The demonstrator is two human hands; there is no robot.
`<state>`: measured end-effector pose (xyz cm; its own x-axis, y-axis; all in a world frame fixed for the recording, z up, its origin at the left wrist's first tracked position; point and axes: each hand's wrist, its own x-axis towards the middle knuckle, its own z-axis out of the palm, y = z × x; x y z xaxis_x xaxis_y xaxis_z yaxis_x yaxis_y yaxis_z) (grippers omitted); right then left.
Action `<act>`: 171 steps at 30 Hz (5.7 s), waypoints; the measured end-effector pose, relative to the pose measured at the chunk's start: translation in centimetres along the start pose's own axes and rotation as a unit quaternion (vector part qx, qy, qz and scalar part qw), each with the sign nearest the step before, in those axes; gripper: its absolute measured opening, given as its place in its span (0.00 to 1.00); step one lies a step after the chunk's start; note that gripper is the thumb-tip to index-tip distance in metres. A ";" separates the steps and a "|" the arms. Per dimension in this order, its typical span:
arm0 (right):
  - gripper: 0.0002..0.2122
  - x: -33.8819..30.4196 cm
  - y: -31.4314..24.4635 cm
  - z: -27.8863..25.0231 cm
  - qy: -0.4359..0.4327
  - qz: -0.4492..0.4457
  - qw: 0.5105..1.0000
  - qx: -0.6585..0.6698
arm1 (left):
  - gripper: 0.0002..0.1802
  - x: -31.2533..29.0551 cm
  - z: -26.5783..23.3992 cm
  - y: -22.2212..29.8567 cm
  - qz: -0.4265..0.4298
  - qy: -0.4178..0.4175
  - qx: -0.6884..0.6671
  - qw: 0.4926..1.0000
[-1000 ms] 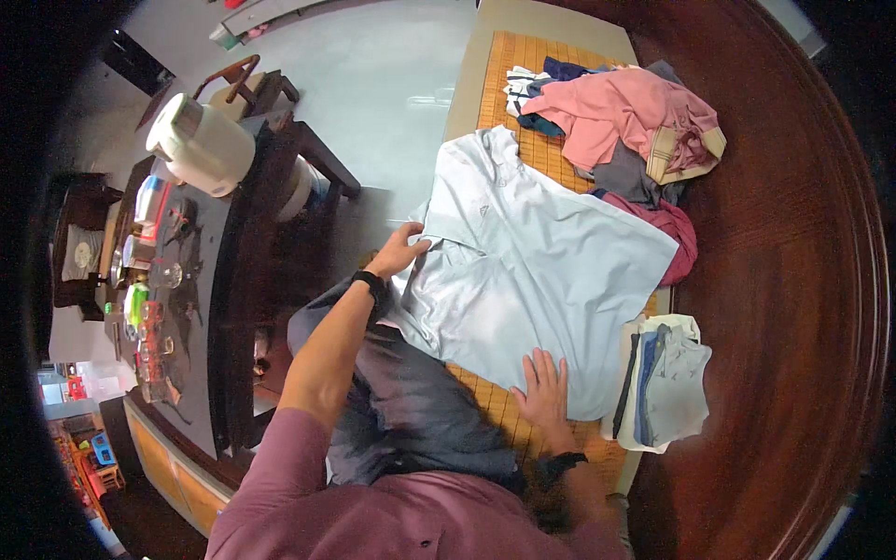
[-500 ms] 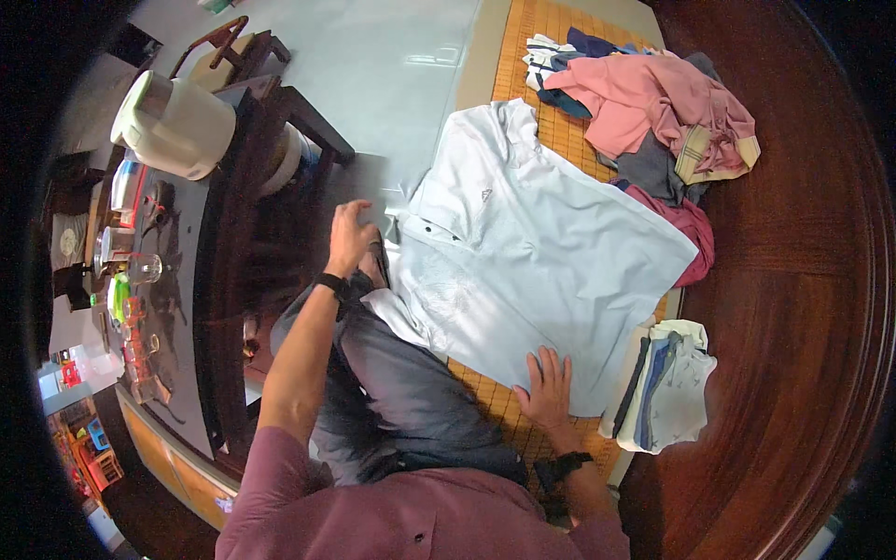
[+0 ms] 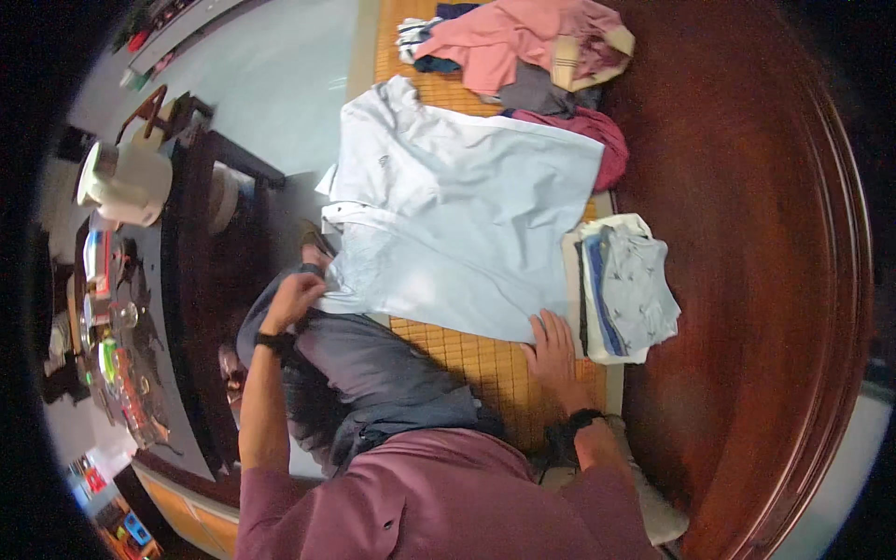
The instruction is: Folding a white polo shirt and a maroon t-shirt on a bed.
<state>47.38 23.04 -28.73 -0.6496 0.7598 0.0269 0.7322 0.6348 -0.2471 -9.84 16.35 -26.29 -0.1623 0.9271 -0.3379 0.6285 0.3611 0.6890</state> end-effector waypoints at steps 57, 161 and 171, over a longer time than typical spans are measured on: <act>0.12 30.3 18.6 -10.5 0.109 0.244 0.958 -0.100 | 0.20 -7.4 -0.8 4.9 -0.085 0.111 -0.134 0.981; 0.19 36.9 -8.5 2.8 0.002 0.144 0.940 0.308 | 0.33 13.6 1.4 1.9 -0.088 0.211 -0.108 0.967; 0.15 38.5 -10.7 4.8 0.029 0.090 0.948 0.304 | 0.26 12.4 -0.1 5.2 0.002 0.194 -0.181 0.964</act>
<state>13.57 44.83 -29.68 -0.4990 0.8664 -0.0195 0.5657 0.3086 -0.7647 -8.69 29.74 -26.80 -0.4777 0.8706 -0.1180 0.3336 0.3040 0.8923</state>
